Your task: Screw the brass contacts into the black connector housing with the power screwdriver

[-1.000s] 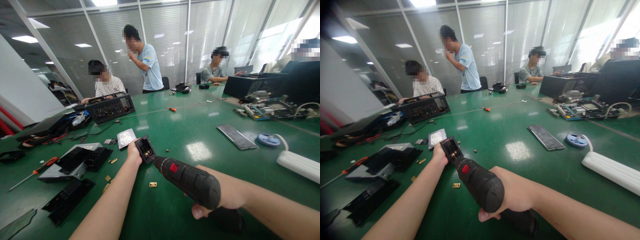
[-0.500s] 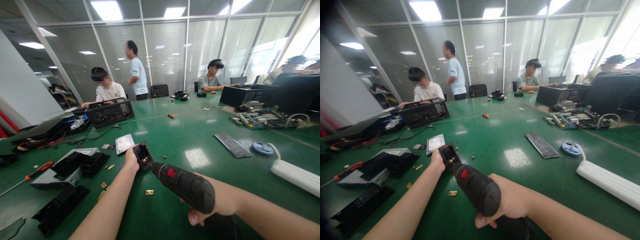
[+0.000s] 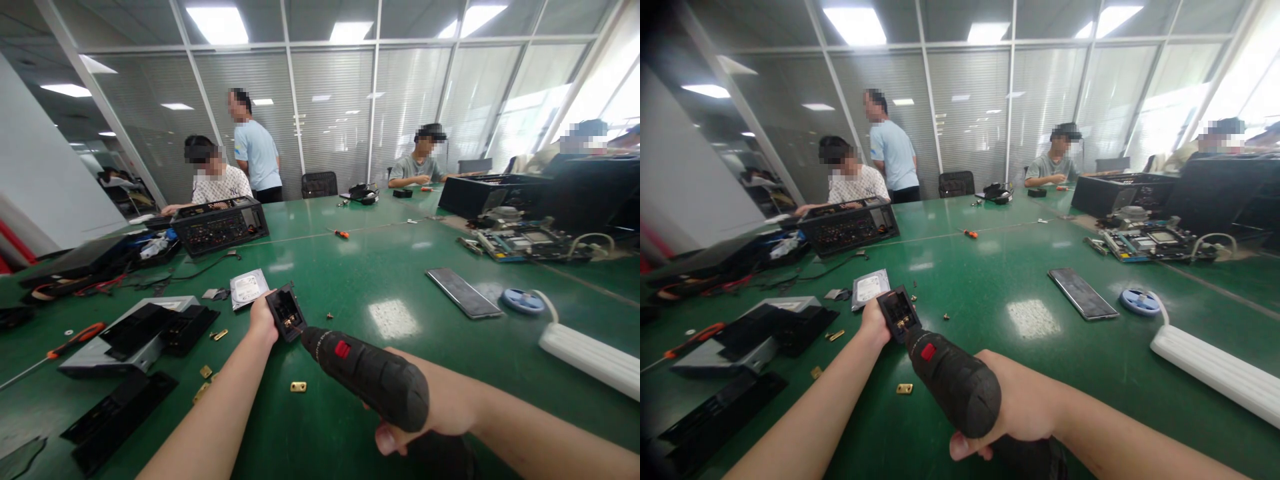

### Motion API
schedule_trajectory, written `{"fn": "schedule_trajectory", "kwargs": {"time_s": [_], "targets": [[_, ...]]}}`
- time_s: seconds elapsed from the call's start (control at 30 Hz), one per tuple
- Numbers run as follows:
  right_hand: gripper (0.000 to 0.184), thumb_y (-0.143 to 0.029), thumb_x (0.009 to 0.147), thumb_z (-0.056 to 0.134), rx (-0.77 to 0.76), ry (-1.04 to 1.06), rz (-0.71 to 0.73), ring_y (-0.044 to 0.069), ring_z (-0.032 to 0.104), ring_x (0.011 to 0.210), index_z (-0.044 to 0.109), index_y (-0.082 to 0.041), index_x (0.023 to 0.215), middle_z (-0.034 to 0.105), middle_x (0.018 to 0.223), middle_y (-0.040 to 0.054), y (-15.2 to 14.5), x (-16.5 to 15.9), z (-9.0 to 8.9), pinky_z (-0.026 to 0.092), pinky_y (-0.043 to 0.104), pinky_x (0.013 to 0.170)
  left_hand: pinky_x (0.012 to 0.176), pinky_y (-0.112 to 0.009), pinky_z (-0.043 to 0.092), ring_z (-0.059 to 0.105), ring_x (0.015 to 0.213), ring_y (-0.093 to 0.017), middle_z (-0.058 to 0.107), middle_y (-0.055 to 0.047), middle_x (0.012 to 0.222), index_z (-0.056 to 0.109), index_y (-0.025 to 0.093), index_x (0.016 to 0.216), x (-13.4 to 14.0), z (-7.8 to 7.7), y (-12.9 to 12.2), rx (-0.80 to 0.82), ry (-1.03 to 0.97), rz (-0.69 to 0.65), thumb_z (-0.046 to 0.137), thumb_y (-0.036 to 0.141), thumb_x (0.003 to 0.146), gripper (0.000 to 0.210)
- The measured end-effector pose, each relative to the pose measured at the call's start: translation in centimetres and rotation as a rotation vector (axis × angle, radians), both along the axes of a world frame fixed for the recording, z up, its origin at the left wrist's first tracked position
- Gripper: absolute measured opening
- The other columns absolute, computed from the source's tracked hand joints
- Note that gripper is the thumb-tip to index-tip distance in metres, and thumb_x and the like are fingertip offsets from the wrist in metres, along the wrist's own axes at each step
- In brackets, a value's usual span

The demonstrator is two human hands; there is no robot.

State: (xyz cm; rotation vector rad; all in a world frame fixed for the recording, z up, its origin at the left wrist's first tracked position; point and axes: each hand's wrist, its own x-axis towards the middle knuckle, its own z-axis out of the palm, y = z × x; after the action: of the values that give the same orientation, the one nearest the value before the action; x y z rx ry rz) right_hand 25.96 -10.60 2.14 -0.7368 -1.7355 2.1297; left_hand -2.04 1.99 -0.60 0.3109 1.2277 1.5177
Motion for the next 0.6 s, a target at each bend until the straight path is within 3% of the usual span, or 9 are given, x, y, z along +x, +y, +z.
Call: {"fn": "schedule_trajectory", "kwargs": {"time_s": [0.4, 0.6], "targets": [[0.051, -0.037, 0.055, 0.102, 0.015, -0.009, 0.013, 0.009, 0.060, 0.052, 0.062, -0.011, 0.072, 0.063, 0.058, -0.0015, -0.1, -0.1, 0.1, 0.047, 0.017, 0.049, 0.051, -0.036, 0.054, 0.061, 0.053, -0.023, 0.063, -0.006, 0.061, 0.062, 0.017, 0.071, 0.1, 0.1, 0.0, 0.005, 0.018, 0.014, 0.057, 0.025, 0.075, 0.010], [0.047, -0.036, 0.057, 0.101, -0.001, -0.063, 0.002, 0.008, 0.059, 0.052, 0.070, -0.011, 0.082, 0.062, 0.063, -0.0031, -0.5, -0.1, 1.7, 0.047, 0.018, 0.051, 0.051, -0.035, 0.054, 0.062, 0.053, -0.023, 0.063, -0.006, 0.062, 0.062, 0.017, 0.072, 0.0, 0.1, 0.0, -0.005, 0.014, 0.002, 0.057, 0.025, 0.075, 0.009]]}}
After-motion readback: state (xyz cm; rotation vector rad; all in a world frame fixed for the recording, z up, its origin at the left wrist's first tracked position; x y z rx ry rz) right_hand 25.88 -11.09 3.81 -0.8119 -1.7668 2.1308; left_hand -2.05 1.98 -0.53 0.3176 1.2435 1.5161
